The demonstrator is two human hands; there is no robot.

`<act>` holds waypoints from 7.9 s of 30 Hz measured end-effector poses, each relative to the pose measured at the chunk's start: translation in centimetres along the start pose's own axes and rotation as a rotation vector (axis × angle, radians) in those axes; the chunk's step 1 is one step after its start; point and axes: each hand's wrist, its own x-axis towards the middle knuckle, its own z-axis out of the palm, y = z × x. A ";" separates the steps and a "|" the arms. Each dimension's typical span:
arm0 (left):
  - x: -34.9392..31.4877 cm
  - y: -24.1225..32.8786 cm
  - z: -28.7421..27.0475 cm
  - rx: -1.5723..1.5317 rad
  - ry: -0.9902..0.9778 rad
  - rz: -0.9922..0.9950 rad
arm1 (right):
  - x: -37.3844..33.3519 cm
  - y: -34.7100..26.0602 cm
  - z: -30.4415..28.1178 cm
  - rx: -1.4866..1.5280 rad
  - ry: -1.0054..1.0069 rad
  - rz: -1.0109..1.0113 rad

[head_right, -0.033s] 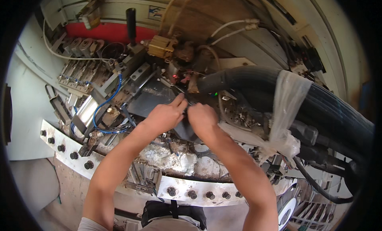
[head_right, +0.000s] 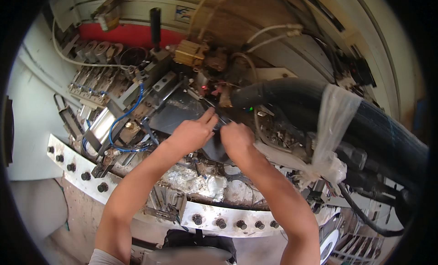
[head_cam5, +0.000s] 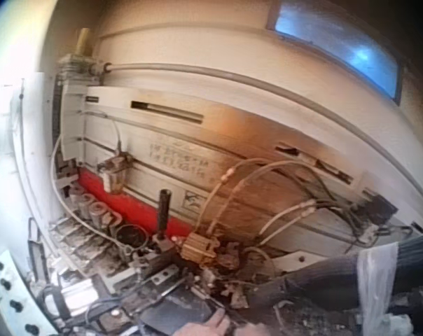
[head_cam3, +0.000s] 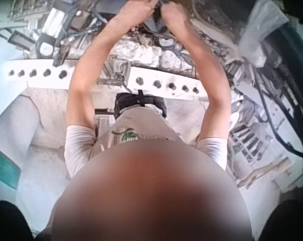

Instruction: The person loads white rectangular panels onto a conveyor, feeds them through an edge-banding machine, and retrieves them. They then use a utility knife to trim excess edge banding from the panel edges and stack the finished pieces.

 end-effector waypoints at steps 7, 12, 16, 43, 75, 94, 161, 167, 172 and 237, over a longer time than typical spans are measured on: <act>-13.9 5.3 -2.0 -0.060 0.408 -0.017 | 1.2 -0.5 0.5 -0.109 0.020 0.024; -29.4 5.1 0.8 -0.347 0.572 -0.628 | 1.7 -0.8 0.3 0.045 0.176 -0.004; -38.4 3.2 -0.1 -0.133 0.624 -1.281 | 0.2 -0.8 -0.1 -0.057 0.068 0.047; -40.6 0.4 2.0 -0.471 0.252 -1.768 | 1.1 -1.3 0.9 -0.102 0.177 -0.027; -40.1 1.5 3.4 -0.460 0.595 -1.736 | 0.6 -2.3 0.3 -0.145 0.087 0.097; -42.4 1.4 4.1 -0.272 0.491 -1.630 | -0.5 -3.9 -1.8 -0.168 0.197 0.042; -31.8 220.1 100.7 -0.294 -0.897 1.098 | -222.4 83.5 93.1 0.839 0.571 1.609; -16.0 235.0 115.2 -0.212 -0.930 1.034 | -224.8 100.9 97.2 1.050 0.050 1.437; -3.1 248.5 124.5 -0.413 -0.836 1.109 | -227.2 114.9 99.3 1.256 0.634 1.515; 163.2 365.8 248.4 -0.080 -0.778 0.180 | -271.8 383.9 155.5 1.087 0.374 1.251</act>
